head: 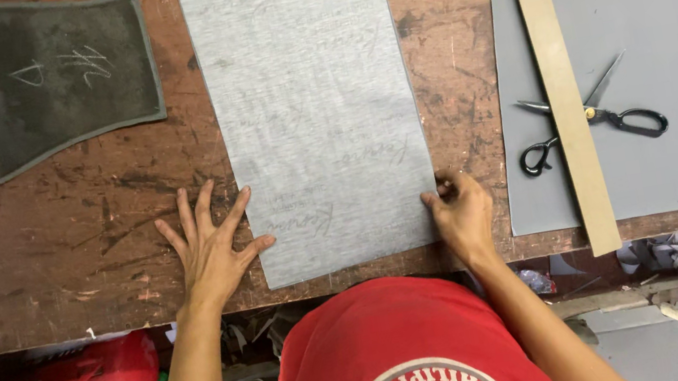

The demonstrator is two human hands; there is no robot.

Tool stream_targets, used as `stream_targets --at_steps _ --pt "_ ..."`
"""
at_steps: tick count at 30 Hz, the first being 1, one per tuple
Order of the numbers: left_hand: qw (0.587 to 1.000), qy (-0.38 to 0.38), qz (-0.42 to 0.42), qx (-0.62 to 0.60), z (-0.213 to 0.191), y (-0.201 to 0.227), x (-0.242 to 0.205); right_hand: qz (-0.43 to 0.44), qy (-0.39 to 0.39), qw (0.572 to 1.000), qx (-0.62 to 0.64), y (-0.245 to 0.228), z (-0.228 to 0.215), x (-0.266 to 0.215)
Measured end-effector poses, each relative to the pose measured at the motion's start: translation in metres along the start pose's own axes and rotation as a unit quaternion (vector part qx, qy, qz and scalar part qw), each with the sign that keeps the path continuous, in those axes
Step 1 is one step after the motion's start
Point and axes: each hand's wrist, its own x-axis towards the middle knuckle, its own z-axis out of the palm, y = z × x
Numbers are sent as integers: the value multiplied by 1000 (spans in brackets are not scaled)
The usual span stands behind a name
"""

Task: The person places a gray sheet on a workbench and uses a white marking tool to draw lines along its edges. They then use a long straight ruler to draw parallel lines across the sheet. The person continues marking the material with the ruler and marker.

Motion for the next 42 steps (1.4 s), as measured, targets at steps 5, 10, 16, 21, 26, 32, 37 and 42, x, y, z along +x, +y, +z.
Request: stream_targets --at_steps 5,10,16,21,26,32,37,42 --pt "1000 5 -3 2 1 0 4 23 -5 999 42 4 1 10" --pt "1000 0 -2 3 4 0 0 -3 7 999 48 10 3 8" --pt "1000 -5 -7 -5 1 0 2 -28 30 998 40 12 1 7" --pt "1000 0 -7 -8 2 1 1 -31 29 999 16 12 -2 6" --pt "1000 -2 -6 -2 1 1 1 57 22 994 95 14 -6 8" --pt "1000 14 7 0 1 2 0 -27 13 996 84 19 -15 11" --pt "1000 19 12 -4 -1 2 2 -150 -33 986 -59 14 -13 0" --pt "999 30 17 16 9 -3 -2 -99 -51 994 -19 7 -14 -8"
